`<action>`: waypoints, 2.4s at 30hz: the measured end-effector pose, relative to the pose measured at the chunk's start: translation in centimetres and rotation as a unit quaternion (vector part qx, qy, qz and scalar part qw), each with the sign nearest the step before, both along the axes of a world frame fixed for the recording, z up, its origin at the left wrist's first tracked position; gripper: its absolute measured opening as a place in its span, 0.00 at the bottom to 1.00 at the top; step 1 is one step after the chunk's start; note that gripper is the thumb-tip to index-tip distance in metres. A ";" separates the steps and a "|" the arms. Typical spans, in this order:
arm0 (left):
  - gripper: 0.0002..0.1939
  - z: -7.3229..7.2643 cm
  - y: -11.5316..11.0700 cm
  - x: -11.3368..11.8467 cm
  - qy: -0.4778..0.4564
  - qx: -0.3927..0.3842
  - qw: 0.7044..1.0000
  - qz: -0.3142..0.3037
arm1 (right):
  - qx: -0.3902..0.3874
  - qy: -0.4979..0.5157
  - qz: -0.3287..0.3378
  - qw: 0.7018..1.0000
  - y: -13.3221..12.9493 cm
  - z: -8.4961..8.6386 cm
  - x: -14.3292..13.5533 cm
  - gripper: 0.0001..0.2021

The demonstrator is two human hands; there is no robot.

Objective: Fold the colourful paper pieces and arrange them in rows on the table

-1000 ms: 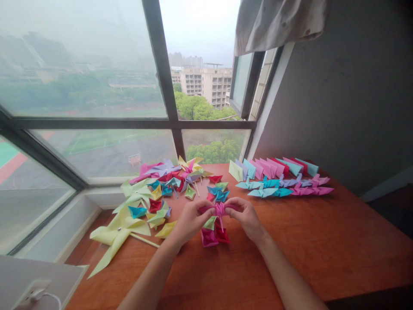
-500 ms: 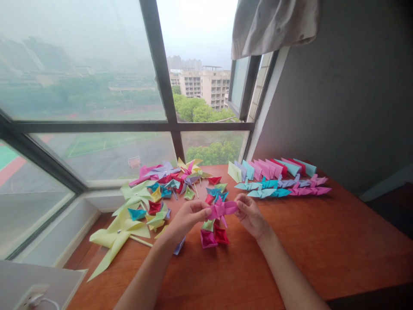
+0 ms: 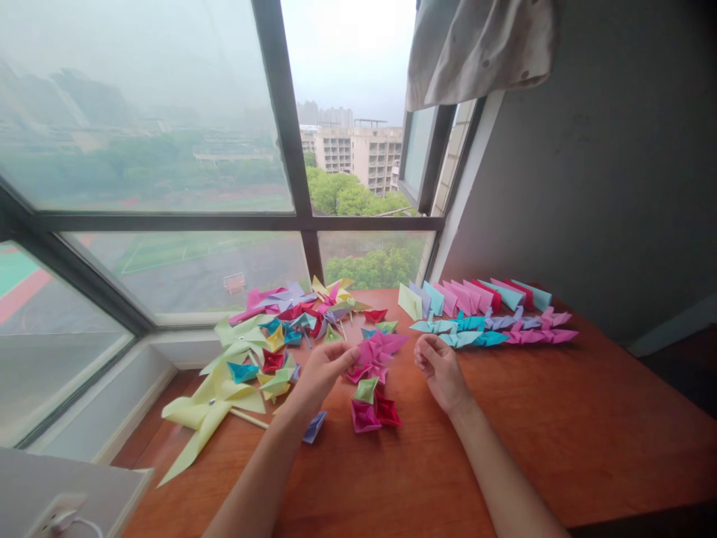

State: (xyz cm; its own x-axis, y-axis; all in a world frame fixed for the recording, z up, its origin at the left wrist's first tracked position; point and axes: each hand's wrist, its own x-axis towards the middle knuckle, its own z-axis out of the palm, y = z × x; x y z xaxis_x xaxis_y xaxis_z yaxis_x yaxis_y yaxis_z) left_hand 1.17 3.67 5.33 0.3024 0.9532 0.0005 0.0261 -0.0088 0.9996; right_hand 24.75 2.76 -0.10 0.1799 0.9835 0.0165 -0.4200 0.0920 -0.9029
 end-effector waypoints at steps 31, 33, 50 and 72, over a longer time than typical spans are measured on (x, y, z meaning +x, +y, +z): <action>0.20 -1.2 -1.1 2.0 0.140 0.107 0.984 -0.034 | 0.138 -0.407 -0.083 0.899 -1.9 0.4 -2.9 0.08; 0.20 -1.2 -1.1 2.0 0.137 0.107 0.984 -0.039 | 0.131 -0.414 -0.121 0.893 -1.8 0.6 -2.4 0.08; 0.20 -0.5 -1.5 2.0 0.129 0.123 0.983 -0.051 | 0.014 -0.736 -0.296 0.609 -4.3 -2.2 5.8 0.12; 0.20 -0.3 -1.5 2.0 0.133 0.151 0.979 -0.040 | -0.084 -0.735 -0.256 0.623 -3.8 -2.3 5.4 0.08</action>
State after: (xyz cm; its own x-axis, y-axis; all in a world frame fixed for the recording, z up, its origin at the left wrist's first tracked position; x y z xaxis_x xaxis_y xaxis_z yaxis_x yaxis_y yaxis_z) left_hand 3.16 2.17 5.07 0.4029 0.8956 0.1888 0.2731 -0.3145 0.9091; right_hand 30.17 -1.03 -2.43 0.3815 0.8141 0.4378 0.9167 -0.2723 -0.2924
